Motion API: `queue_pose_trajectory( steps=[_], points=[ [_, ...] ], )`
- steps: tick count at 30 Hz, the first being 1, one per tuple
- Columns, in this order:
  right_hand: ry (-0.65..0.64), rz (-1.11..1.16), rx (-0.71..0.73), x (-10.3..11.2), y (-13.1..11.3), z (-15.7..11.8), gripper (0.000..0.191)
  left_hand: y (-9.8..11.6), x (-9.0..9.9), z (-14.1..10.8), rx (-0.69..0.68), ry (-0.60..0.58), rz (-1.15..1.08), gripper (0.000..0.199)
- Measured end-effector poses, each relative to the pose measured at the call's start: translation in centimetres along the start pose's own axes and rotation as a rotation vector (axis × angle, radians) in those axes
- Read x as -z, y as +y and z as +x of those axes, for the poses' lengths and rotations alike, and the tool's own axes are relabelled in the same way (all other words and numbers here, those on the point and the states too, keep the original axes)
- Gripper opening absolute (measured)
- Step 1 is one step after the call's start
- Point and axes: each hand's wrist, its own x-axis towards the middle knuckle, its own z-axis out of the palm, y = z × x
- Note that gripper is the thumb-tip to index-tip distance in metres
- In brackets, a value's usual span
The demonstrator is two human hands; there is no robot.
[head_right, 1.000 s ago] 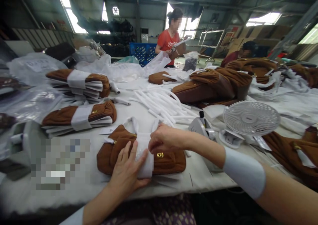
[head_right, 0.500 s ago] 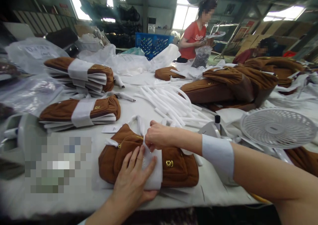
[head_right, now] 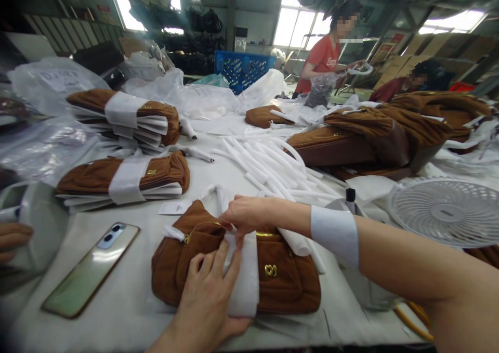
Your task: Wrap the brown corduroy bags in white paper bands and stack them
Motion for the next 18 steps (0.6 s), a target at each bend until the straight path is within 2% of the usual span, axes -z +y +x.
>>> queue_pose_trajectory(
  steps=[2, 4, 9, 12, 15, 18],
  points=[
    [-0.055, 0.161, -0.074, 0.4, 0.4, 0.5, 0.019, -0.1, -0.3, -0.1, -0.020, 0.023, 0.017, 0.104],
    [-0.121, 0.240, -0.061, 0.8, 0.9, 1.1, 0.023, -0.1, -0.5, -0.1, -0.023, 0.049, 0.026, 0.103],
    [-0.373, 0.194, 0.029, 1.7, 2.2, 2.8, 0.017, -0.4, -1.5, 0.3, -0.044, 0.130, 0.041, 0.105],
    [-0.466, 0.163, 0.048, 2.1, 2.6, 3.4, 0.018, -0.8, -2.1, 0.4, -0.070, 0.168, 0.066, 0.104],
    [-0.470, 0.149, 0.047, 2.3, 2.5, 3.6, 0.020, -1.2, -2.5, 0.3, -0.110, 0.171, 0.094, 0.104],
    [-0.345, 0.142, -0.080, 2.1, 2.4, 3.6, 0.023, -1.5, -2.9, 0.3, -0.131, 0.176, 0.107, 0.101]
  ],
)
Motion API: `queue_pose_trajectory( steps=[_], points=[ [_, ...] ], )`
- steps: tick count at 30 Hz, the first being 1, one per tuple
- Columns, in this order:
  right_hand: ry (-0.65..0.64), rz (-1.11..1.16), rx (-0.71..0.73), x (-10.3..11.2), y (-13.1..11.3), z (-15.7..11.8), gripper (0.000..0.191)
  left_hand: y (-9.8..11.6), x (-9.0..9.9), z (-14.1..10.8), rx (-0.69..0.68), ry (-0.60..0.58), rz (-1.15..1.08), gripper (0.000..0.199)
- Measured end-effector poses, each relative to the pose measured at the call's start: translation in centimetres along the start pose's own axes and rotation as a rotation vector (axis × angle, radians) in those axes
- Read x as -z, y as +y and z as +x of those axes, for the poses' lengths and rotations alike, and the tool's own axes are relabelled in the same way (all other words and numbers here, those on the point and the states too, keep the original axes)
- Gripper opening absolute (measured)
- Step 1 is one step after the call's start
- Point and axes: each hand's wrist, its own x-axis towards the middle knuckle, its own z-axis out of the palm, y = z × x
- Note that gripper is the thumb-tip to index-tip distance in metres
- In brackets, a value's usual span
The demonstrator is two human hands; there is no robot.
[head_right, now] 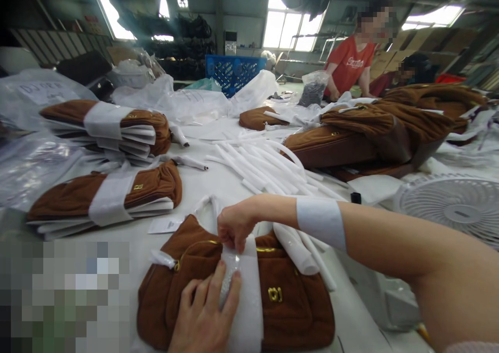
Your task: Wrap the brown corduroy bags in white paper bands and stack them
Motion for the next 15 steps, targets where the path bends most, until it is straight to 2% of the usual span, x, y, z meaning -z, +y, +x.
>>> queue_pose_trajectory(
  steps=[2, 4, 9, 12, 15],
  points=[
    [0.092, 0.042, -0.061, -0.1, 0.2, 0.1, 0.025, -0.1, -0.2, 0.0, -0.006, 0.008, 0.005, 0.100],
    [0.117, 0.060, -0.057, 0.0, 0.6, 0.3, 0.027, -0.1, -0.3, -0.1, -0.009, 0.019, 0.015, 0.100],
    [0.027, -0.017, 0.032, 0.7, 2.9, 1.6, 0.025, 0.5, -1.1, -0.3, 0.047, 0.068, 0.007, 0.092],
    [0.006, 0.019, 0.037, 0.7, 5.3, 2.7, 0.041, 0.8, -1.6, -0.6, 0.081, 0.084, 0.018, 0.077],
    [0.009, 0.204, 0.037, -0.2, 7.8, 3.6, 0.054, 1.0, -2.1, -1.0, 0.083, 0.041, 0.059, 0.060]
  ],
)
